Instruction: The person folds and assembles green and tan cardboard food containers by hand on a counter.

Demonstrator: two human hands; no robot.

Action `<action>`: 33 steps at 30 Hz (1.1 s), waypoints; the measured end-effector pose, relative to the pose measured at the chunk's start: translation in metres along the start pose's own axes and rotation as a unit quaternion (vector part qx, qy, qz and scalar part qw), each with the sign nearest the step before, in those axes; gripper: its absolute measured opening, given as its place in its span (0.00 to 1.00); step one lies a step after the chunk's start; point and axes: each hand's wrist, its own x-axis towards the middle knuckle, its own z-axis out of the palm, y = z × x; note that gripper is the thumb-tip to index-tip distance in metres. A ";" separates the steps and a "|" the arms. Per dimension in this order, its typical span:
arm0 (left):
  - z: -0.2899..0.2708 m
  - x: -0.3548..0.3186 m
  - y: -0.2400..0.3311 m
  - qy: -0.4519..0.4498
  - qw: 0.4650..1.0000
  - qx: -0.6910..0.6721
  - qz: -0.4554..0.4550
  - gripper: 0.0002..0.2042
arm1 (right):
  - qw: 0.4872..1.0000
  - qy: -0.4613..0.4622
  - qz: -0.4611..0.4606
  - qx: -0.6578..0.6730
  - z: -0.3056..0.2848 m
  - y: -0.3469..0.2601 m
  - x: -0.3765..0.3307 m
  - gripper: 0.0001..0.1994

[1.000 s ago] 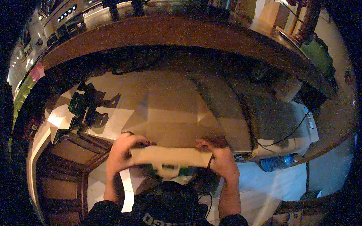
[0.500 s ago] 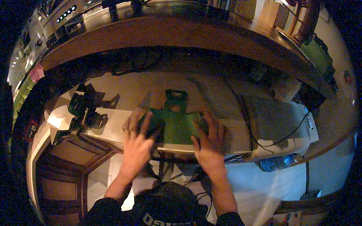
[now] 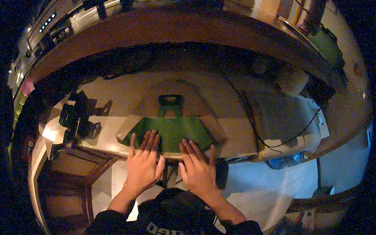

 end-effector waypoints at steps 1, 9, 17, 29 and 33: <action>0.003 0.002 0.005 -0.001 1.000 -0.003 -0.004 0.32 | 1.000 -0.002 0.009 -0.003 0.000 -0.001 -0.001 0.30; 0.013 -0.005 0.041 0.024 0.997 -0.062 0.026 0.32 | 1.000 -0.009 0.016 -0.006 0.004 -0.010 0.001 0.29; -0.003 -0.033 0.017 0.010 0.997 -0.018 -0.069 0.31 | 0.999 -0.021 0.018 -0.032 0.004 -0.005 0.000 0.30; 0.019 -0.055 -0.041 0.293 0.940 -0.160 -0.075 0.36 | 1.000 -0.003 -0.020 0.018 0.011 -0.002 0.000 0.31; 0.005 -0.050 -0.064 0.220 0.949 -0.213 -0.079 0.31 | 0.993 0.052 -0.064 0.080 0.016 0.014 -0.011 0.30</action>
